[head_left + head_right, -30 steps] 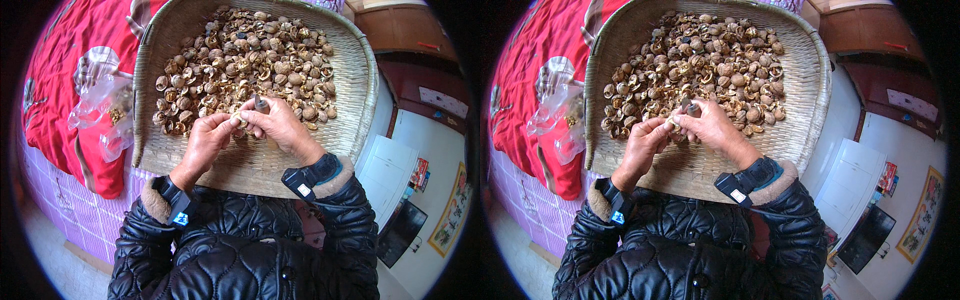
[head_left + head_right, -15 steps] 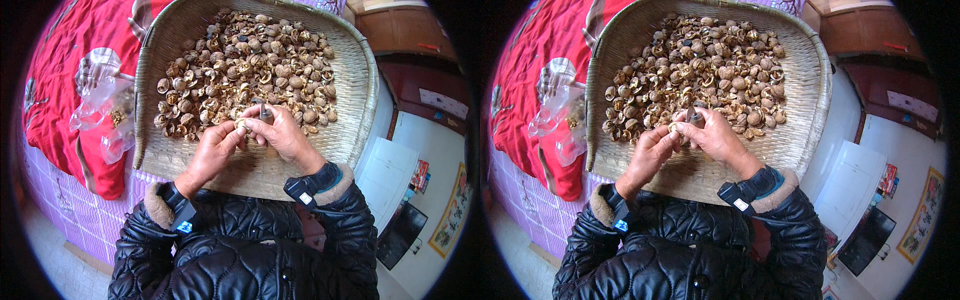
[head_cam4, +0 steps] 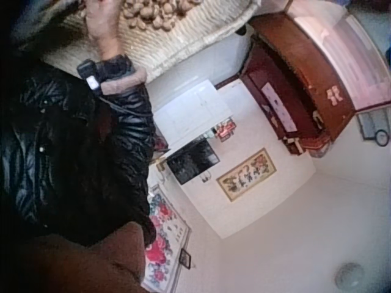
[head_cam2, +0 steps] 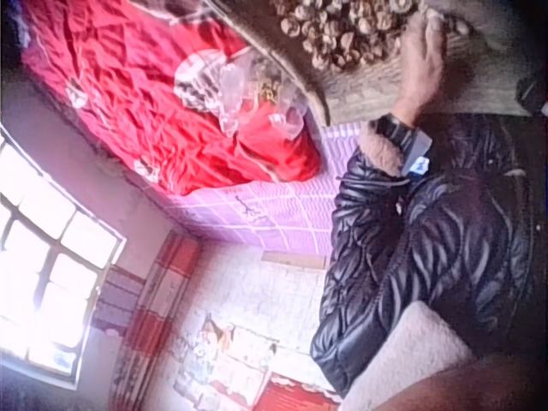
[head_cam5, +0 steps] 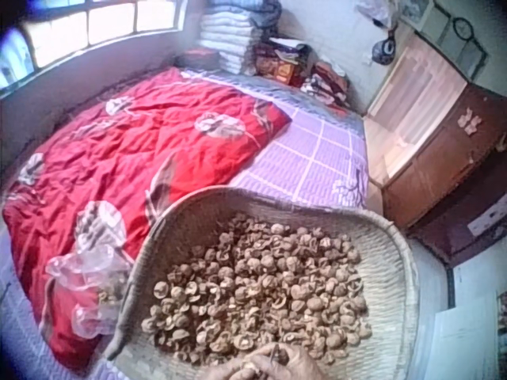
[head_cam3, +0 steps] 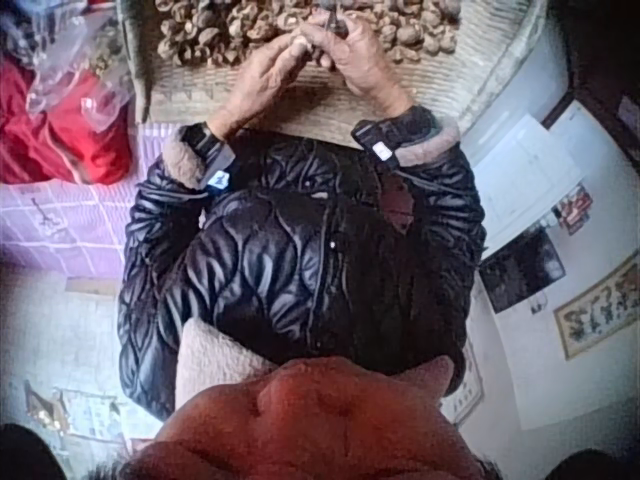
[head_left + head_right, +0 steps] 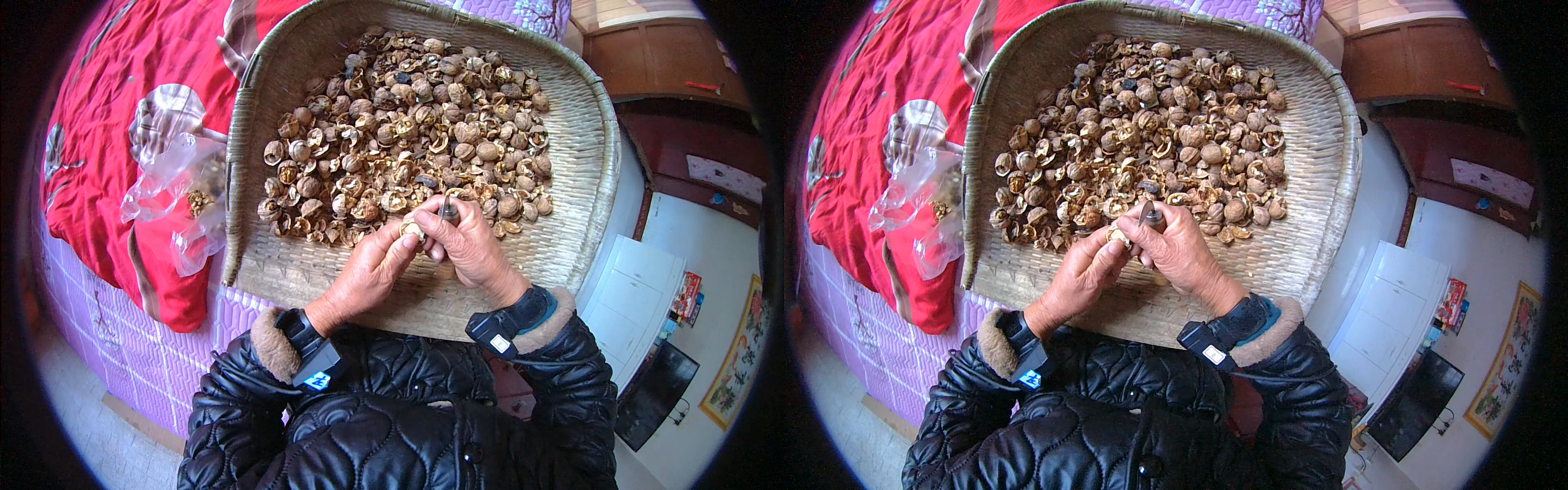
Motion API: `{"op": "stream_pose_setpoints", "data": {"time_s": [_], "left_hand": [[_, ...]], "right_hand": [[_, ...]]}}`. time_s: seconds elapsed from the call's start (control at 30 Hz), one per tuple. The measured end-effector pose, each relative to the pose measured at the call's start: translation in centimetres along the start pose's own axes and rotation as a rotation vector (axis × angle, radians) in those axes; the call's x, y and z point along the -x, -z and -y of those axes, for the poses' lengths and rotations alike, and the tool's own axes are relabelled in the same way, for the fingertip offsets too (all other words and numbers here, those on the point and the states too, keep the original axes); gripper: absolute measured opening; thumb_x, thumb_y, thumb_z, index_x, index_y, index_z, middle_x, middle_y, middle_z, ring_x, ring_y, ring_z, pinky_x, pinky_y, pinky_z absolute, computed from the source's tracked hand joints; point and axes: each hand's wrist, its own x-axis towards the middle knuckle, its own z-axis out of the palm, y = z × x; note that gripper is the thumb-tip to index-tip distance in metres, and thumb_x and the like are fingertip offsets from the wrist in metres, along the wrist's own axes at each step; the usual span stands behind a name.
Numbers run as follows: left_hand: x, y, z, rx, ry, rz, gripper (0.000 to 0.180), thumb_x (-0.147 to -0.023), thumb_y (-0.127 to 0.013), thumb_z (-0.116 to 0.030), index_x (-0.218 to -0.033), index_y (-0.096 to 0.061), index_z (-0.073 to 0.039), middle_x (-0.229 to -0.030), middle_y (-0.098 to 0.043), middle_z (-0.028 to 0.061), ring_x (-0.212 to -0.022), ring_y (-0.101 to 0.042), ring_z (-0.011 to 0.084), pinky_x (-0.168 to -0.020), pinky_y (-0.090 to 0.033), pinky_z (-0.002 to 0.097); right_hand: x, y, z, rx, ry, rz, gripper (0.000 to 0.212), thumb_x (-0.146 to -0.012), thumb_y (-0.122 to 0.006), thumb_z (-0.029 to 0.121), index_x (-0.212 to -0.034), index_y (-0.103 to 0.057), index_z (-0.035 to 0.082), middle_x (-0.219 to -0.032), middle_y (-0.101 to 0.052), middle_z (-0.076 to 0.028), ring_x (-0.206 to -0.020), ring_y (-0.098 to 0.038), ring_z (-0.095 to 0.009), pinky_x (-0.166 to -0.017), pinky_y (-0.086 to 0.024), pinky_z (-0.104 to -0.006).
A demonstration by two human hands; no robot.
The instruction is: The person cracks walnuts with a small hammer-like tool over a woven basket, removes the nutmeat, and places it into a plastic bag. The person repeatedly picks up whole walnuts, cracks them, and separates the shells from the kernels.
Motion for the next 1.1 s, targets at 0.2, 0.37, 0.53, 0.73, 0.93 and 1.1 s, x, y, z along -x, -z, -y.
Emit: {"op": "stream_pose_setpoints", "data": {"time_s": [0.2,0.37,0.53,0.73,0.93,1.1], "left_hand": [[0.0,-0.2,0.3,0.053,0.064,0.03,0.026,-0.101,-0.043,-0.024,-0.101,-0.055,-0.001,-0.077,-0.051,-0.0012,-0.068,-0.044,0.0086,-0.061,-0.04,0.0246],[-0.6,-0.4,0.9,-0.017,0.019,0.005,0.03,-0.099,-0.048,-0.026,-0.101,-0.058,0.002,-0.082,-0.06,0.0062,-0.073,-0.053,0.0148,-0.068,-0.045,0.0321],[-0.7,1.3,0.4,-0.33,0.046,0.064,0.037,-0.095,-0.053,-0.032,-0.092,-0.064,0.003,-0.076,-0.062,0.0151,-0.07,-0.057,0.0203,-0.067,-0.047,0.036],[-0.6,3.4,-0.1,-0.158,0.184,-0.01,0.033,-0.097,-0.05,-0.028,-0.087,-0.064,0.0,-0.064,-0.052,0.0013,-0.063,-0.047,0.0098,-0.06,-0.043,0.0283],[-0.3,4.1,0.3,-0.068,0.14,-0.075,0.031,-0.097,-0.05,-0.027,-0.088,-0.064,-0.001,-0.062,-0.047,-0.0035,-0.059,-0.041,0.0063,-0.053,-0.037,0.0245],[-0.4,3.9,0.5,0.261,0.272,-0.1,0.027,-0.097,-0.05,-0.026,-0.089,-0.063,-0.004,-0.061,-0.043,-0.0072,-0.054,-0.035,0.0031,-0.048,-0.029,0.0197]], "right_hand": [[0.3,0.2,-0.6,-0.088,0.0,-0.027,0.02,-0.092,-0.061,0.024,-0.087,-0.063,0.004,-0.067,-0.059,0.003,-0.05,-0.047,-0.001,-0.046,-0.039,-0.0154],[-0.8,1.5,0.7,0.345,-0.036,0.018,0.024,-0.089,-0.064,0.027,-0.083,-0.065,0.004,-0.064,-0.06,0.002,-0.051,-0.048,-0.004,-0.047,-0.039,-0.0195],[-3.7,3.3,3.1,1.056,0.114,-0.042,0.016,-0.081,-0.066,0.021,-0.085,-0.069,0.005,-0.065,-0.062,-0.008,-0.057,-0.057,-0.015,-0.055,-0.046,-0.0315],[-9.3,0.0,1.0,1.399,0.394,-0.134,0.008,-0.078,-0.06,0.01,-0.078,-0.068,0.008,-0.082,-0.064,-0.012,-0.076,-0.065,-0.032,-0.067,-0.053,-0.0434],[-11.1,-0.8,0.1,1.659,0.355,-0.065,0.011,-0.079,-0.057,0.008,-0.077,-0.068,0.006,-0.083,-0.066,-0.012,-0.076,-0.068,-0.03,-0.063,-0.055,-0.0402],[-11.1,-0.5,0.0,1.558,0.332,-0.061,0.013,-0.08,-0.056,0.009,-0.082,-0.068,0.007,-0.084,-0.067,-0.013,-0.076,-0.067,-0.031,-0.066,-0.055,-0.0409]]}}
